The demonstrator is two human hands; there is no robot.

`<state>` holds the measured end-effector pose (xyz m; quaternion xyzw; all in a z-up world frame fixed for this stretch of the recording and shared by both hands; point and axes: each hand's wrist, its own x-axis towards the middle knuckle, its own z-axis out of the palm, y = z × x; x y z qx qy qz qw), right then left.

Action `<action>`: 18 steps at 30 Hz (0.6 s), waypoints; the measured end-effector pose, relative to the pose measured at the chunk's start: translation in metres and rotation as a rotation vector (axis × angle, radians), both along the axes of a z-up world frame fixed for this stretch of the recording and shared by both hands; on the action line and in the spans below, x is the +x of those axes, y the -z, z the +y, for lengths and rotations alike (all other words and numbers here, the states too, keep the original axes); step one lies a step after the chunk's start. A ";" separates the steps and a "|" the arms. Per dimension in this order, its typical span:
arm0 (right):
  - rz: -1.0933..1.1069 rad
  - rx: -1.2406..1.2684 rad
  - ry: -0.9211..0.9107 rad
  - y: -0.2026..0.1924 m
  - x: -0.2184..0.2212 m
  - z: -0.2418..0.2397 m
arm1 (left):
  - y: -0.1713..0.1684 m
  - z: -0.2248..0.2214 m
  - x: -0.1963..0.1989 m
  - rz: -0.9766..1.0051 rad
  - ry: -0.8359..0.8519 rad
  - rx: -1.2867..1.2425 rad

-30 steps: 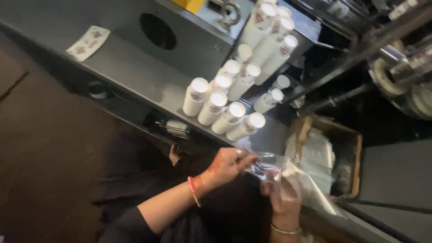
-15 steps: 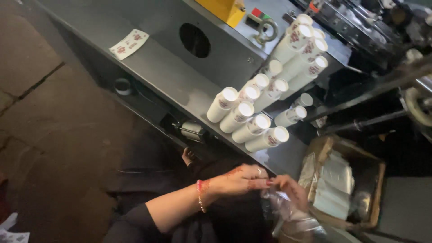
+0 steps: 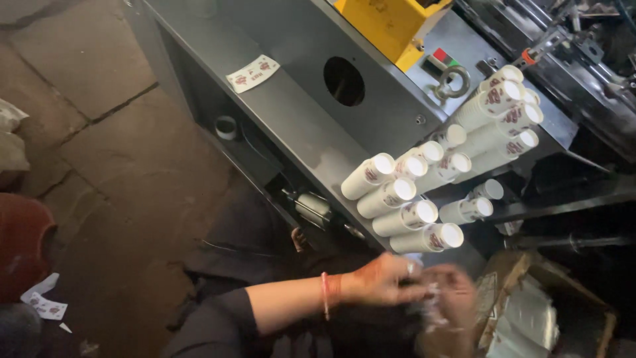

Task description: The recorder is packaging manufactured paper cups into plastic sleeves and organizing them for shipment.

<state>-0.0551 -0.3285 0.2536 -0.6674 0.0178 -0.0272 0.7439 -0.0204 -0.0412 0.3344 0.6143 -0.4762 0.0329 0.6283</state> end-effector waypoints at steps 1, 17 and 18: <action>-0.001 0.004 -0.008 -0.040 0.006 0.014 | -0.003 -0.007 0.007 -0.001 -0.008 0.004; -0.035 -0.701 0.069 0.108 0.069 -0.054 | 0.109 -0.034 0.017 1.286 -0.230 -0.229; 0.023 -0.592 0.101 0.112 0.077 -0.043 | 0.120 -0.035 0.016 1.242 -0.306 -0.127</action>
